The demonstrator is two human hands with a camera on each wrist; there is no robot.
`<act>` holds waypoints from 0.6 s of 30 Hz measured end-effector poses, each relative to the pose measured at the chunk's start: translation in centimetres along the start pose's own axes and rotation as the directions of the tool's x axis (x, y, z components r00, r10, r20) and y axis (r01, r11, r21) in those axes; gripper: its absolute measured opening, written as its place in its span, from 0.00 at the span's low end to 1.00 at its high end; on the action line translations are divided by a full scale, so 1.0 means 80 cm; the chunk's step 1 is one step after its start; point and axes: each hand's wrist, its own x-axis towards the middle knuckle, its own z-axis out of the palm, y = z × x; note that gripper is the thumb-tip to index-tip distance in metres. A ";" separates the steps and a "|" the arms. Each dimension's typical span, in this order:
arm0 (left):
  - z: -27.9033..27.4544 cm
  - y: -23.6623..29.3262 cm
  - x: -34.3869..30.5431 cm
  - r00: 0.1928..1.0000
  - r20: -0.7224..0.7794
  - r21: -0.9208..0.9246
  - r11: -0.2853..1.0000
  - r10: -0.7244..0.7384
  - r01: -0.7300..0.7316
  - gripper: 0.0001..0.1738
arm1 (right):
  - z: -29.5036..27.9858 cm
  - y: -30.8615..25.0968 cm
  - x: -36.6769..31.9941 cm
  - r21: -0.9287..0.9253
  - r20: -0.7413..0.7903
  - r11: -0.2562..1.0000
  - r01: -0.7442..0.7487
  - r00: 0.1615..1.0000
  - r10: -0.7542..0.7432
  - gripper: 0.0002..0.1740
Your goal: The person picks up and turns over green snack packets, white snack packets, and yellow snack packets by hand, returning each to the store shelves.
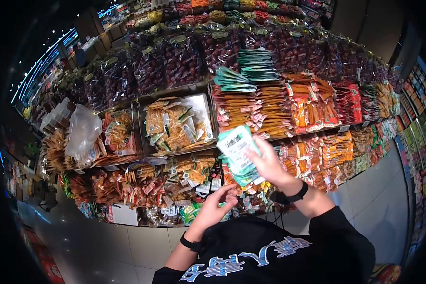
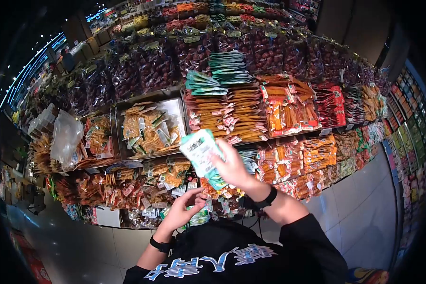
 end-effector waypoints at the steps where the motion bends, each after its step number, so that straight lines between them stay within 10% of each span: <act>1: -0.004 0.000 -0.001 1.000 0.000 0.012 1.000 -0.017 0.017 0.24 | -0.017 -0.023 0.025 -0.086 -0.051 0.990 0.112 0.992 -0.116 0.11; 5: -0.020 0.002 -0.009 0.998 -0.029 0.067 0.996 -0.051 0.053 0.24 | -0.082 -0.102 0.143 -0.667 -0.087 0.616 0.420 0.777 -0.624 0.11; 14: -0.054 -0.005 -0.022 0.984 -0.173 0.037 0.999 -0.031 0.037 0.22 | -0.106 -0.121 0.324 -0.940 0.204 -0.028 0.340 0.494 -0.845 0.16; 18: -0.069 -0.003 -0.032 0.974 -0.214 0.027 0.996 -0.076 0.084 0.21 | -0.141 -0.078 0.364 -0.986 0.168 -0.103 0.135 0.855 -0.490 0.16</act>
